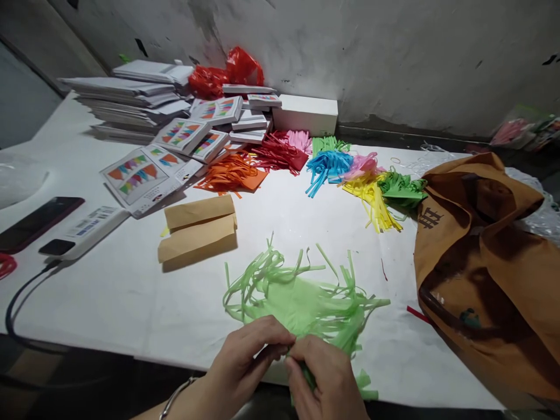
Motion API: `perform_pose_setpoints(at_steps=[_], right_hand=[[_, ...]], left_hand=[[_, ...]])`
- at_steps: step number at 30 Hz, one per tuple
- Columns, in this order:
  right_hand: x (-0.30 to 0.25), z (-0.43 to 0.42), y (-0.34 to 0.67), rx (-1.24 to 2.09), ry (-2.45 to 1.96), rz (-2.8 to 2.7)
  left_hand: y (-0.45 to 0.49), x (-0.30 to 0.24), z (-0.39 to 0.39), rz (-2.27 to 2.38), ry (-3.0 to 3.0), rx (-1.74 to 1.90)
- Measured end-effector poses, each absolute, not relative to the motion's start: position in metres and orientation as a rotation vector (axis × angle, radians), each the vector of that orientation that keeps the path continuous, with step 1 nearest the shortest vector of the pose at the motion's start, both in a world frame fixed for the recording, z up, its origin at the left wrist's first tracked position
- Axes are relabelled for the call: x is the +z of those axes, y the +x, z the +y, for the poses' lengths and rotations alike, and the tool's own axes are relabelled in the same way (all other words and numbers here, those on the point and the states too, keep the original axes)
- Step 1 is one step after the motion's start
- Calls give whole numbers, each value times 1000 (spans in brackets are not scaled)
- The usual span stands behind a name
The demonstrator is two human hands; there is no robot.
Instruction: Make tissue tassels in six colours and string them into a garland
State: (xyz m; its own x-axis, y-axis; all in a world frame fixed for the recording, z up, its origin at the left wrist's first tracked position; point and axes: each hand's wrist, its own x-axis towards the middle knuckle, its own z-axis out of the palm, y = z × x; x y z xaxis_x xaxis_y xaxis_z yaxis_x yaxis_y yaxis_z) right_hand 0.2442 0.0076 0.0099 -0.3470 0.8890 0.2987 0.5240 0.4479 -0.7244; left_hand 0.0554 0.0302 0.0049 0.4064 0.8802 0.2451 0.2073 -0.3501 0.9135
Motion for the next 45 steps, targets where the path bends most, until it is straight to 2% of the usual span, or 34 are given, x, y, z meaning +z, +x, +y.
perform_pose_setpoints(at_steps=[10, 15, 24, 29, 35, 37, 45], right_hand=[[5, 5, 241, 779, -1188, -1808], [1, 1, 237, 668, -1210, -1814], [2, 3, 237, 788, -1195, -1765], [-4, 2, 240, 760, -1216, -1813], [4, 8, 231, 151, -1046, -2082], [8, 10, 226, 50, -1039, -2100], [1, 9, 222, 274, -1132, -2131]], left_hand=[[56, -1, 30, 952, 1212, 909], [57, 2, 31, 933, 1118, 826], [54, 5, 35, 914, 1070, 754], [47, 12, 38, 972, 1325, 703], [42, 7, 32, 1023, 2031, 804], [40, 3, 29, 1037, 2144, 819], [26, 0, 26, 1053, 2102, 983]])
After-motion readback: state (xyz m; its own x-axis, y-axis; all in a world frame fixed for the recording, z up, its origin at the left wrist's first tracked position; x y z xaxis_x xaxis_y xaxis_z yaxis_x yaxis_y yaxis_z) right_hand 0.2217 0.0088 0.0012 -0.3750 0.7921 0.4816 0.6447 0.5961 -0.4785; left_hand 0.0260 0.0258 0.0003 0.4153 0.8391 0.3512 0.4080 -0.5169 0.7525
